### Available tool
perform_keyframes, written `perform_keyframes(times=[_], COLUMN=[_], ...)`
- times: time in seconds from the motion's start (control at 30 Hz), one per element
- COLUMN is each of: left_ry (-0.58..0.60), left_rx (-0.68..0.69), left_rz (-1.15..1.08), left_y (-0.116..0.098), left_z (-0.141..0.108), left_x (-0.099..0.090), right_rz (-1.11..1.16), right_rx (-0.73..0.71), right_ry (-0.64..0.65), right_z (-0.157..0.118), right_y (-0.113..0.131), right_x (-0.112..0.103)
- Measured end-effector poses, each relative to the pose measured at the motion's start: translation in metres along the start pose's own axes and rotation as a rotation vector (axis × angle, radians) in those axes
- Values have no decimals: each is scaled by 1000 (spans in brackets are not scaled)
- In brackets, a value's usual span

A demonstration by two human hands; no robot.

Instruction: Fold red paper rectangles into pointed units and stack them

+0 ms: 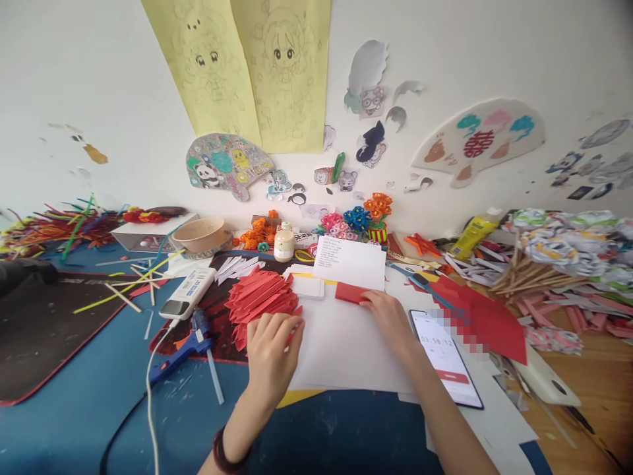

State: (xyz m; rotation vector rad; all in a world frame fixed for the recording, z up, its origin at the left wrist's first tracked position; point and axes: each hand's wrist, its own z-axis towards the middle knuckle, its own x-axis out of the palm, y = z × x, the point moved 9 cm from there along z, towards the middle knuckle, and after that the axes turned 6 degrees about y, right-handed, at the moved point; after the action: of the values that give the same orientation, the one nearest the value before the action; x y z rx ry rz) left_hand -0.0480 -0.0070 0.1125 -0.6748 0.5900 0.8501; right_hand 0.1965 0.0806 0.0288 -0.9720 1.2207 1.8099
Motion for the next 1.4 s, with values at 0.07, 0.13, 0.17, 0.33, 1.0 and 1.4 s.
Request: perform_keyframes(times=[0.07, 0.13, 0.17, 0.33, 1.0, 1.4], left_ry=[42, 89, 114, 211, 285, 453], left_rx=[22, 36, 43, 87, 207, 379], left_rz=[-24, -41, -48, -59, 173, 197], left_y=[-8, -14, -17, -31, -45, -52], left_z=[-1, -4, -5, -13, -32, -43], left_x=[8, 16, 21, 42, 55, 86], right_rz=[-102, -239, -294, -385, -506, -22], right_rx=[-49, -101, -120, -152, -237, -279], right_ry=[-6, -20, -26, -38, -291, -157], right_z=[-3, -5, -6, -8, -47, -111], right_y=[6, 14, 17, 22, 71, 88], right_x=[-2, -3, -3, 2, -24, -6])
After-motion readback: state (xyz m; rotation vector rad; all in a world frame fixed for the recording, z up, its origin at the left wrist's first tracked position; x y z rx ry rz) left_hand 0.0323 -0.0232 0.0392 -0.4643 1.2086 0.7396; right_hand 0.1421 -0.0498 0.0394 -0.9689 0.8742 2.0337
